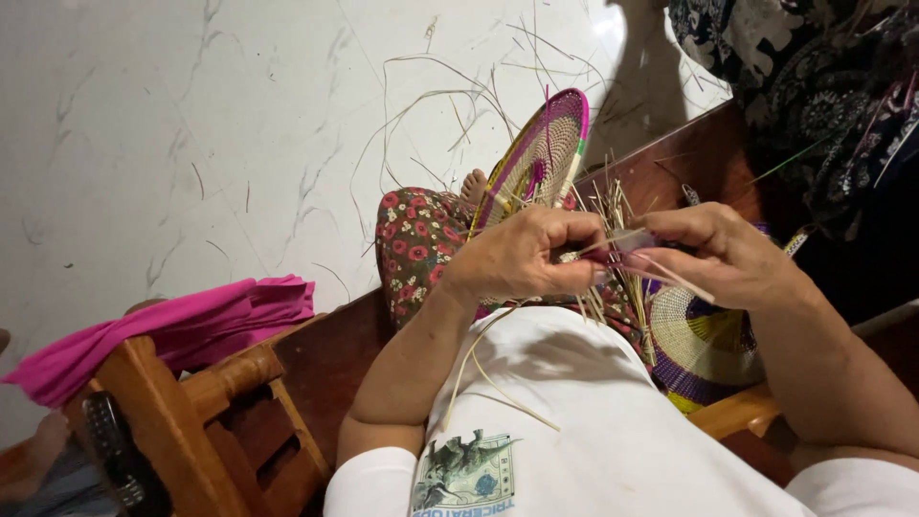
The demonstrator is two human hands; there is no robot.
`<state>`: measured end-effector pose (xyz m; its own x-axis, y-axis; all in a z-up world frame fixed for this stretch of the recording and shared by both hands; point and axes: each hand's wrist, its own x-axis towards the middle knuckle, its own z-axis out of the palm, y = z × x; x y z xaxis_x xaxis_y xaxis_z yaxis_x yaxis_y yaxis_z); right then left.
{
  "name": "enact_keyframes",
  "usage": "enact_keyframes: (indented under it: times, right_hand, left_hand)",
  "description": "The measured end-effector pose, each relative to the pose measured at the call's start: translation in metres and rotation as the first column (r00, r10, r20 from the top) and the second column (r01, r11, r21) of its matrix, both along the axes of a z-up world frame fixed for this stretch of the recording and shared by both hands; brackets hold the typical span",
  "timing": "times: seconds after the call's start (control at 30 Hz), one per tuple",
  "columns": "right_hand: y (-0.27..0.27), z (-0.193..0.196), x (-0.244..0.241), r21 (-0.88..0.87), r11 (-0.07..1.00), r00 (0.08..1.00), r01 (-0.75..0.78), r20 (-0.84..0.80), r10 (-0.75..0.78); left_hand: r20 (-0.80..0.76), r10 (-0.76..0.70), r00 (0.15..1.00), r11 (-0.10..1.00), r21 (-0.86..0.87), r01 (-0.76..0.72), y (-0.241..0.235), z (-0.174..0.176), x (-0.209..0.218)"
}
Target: The person weaves a basket using natural fibers and a metal tool. They sit cross-legged on a wooden bench, holding the partially completed basket in their left hand while using a metal tool in their right hand to interlace pink and natural-colored fibers into the structure.
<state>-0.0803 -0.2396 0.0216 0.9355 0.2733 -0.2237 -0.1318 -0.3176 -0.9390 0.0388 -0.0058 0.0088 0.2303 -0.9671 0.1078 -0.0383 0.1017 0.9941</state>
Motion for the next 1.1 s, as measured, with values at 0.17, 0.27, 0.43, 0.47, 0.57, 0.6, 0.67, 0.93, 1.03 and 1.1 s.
enact_keyframes:
  times: [0.17, 0.27, 0.43, 0.47, 0.57, 0.6, 0.67, 0.93, 1.03, 1.1]
  right_hand:
    - [-0.01, -0.007, -0.007, 0.126, 0.992, 0.999, 0.007, -0.052, -0.001]
    - [-0.014, -0.004, -0.008, 0.078, 0.997, 0.995, -0.006, -0.102, 0.014]
    - [-0.019, 0.0, -0.009, -0.027, 0.999, 0.971, -0.037, -0.238, 0.03]
    - [-0.02, -0.001, -0.009, -0.034, 0.998, 0.961, -0.058, -0.272, 0.047]
    - [-0.021, -0.001, -0.007, -0.066, 0.993, 0.948, -0.1, -0.309, 0.075]
    - [-0.021, -0.001, -0.006, -0.091, 0.989, 0.946, -0.12, -0.312, 0.086]
    - [-0.024, -0.005, -0.006, -0.081, 0.984, 0.945, -0.16, -0.302, 0.129]
    - [-0.024, -0.006, 0.007, -0.023, 0.94, 0.904, -0.342, -0.28, 0.322]
    - [-0.019, -0.001, 0.01, 0.065, 0.941, 0.91, -0.333, -0.238, 0.339]
    - [-0.016, 0.004, 0.014, 0.15, 0.915, 0.905, -0.374, -0.156, 0.395]
  left_hand:
    - [0.008, -0.018, 1.0, 1.0, -0.024, 0.018, 0.002, -0.006, 0.002]
    - [0.03, -0.041, 0.999, 0.999, -0.033, 0.042, 0.003, -0.007, 0.003]
    - [0.04, -0.037, 0.999, 0.999, -0.004, 0.037, 0.004, -0.003, 0.004]
    - [0.073, -0.045, 0.996, 0.999, -0.021, 0.047, 0.004, -0.005, 0.004]
    - [0.104, -0.059, 0.993, 0.997, -0.05, 0.065, 0.003, -0.008, 0.005]
    - [0.101, -0.065, 0.993, 0.996, -0.061, 0.072, 0.003, -0.009, 0.004]
    - [0.11, -0.07, 0.991, 0.995, -0.063, 0.077, 0.003, -0.008, 0.005]
    - [0.105, -0.111, 0.988, 0.993, -0.015, 0.113, 0.003, -0.004, 0.006]
    - [0.056, -0.137, 0.989, 0.99, -0.008, 0.138, 0.003, -0.005, 0.006]
    - [0.06, -0.157, 0.986, 0.987, -0.018, 0.158, 0.002, -0.007, 0.006]
